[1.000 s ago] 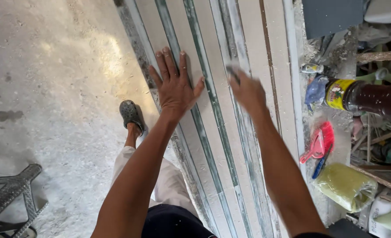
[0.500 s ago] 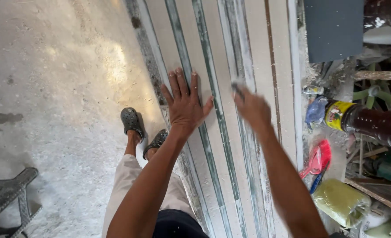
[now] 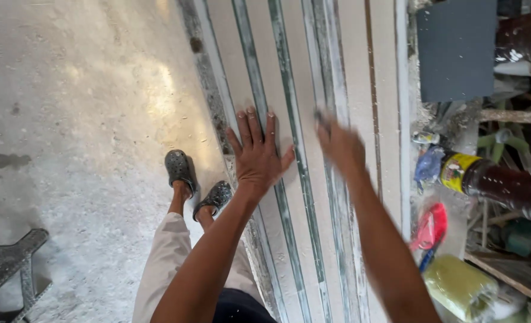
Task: The person uses a small brush to scrub and clean the surface of several long, white metal frames laid out on a concrete floor. They move along the frames, scrubbing different sections and occasionally repositioning the frames to access different areas.
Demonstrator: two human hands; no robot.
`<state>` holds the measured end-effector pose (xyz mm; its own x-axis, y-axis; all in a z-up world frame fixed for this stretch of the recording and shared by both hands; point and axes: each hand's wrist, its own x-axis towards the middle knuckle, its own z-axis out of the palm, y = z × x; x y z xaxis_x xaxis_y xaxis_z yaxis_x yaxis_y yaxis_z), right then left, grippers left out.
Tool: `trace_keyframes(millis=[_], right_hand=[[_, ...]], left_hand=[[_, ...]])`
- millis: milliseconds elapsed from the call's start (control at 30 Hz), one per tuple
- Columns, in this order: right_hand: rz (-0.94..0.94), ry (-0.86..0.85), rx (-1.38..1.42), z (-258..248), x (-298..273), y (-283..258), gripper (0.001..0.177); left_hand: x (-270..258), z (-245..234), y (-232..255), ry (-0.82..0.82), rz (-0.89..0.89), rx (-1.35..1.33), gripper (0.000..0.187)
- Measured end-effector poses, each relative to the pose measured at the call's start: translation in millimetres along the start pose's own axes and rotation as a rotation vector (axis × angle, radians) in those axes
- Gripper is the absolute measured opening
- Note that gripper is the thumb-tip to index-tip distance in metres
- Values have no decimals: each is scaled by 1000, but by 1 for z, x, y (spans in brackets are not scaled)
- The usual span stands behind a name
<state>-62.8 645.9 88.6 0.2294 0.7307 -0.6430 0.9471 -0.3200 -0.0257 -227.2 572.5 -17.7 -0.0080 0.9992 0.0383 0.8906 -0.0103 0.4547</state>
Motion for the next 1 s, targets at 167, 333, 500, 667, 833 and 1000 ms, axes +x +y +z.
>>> trace_keyframes(millis=[167,333,500,667,833,1000], right_hand=[[-380,332,4,3,42,6,46],[-105,156,173,103,-82,124,54],[99,-28,-12,13,7,20,51],[53,-25,40,-63,82,-75,45],[56,50,-51,10,3,9,52],[81,-7,-119,3,30,9,49]], left_hand=[[-10,1,-2,-52,-5,-79,91],[-1,-5,-1,-35,-10,-31,89],[-2,4,-3,-51,-13,11,89],[-13,6,0,-129,-5,-71,91],[0,2,-3,-125,-28,-75,88],[0,0,-2,-47,-7,-4,88]])
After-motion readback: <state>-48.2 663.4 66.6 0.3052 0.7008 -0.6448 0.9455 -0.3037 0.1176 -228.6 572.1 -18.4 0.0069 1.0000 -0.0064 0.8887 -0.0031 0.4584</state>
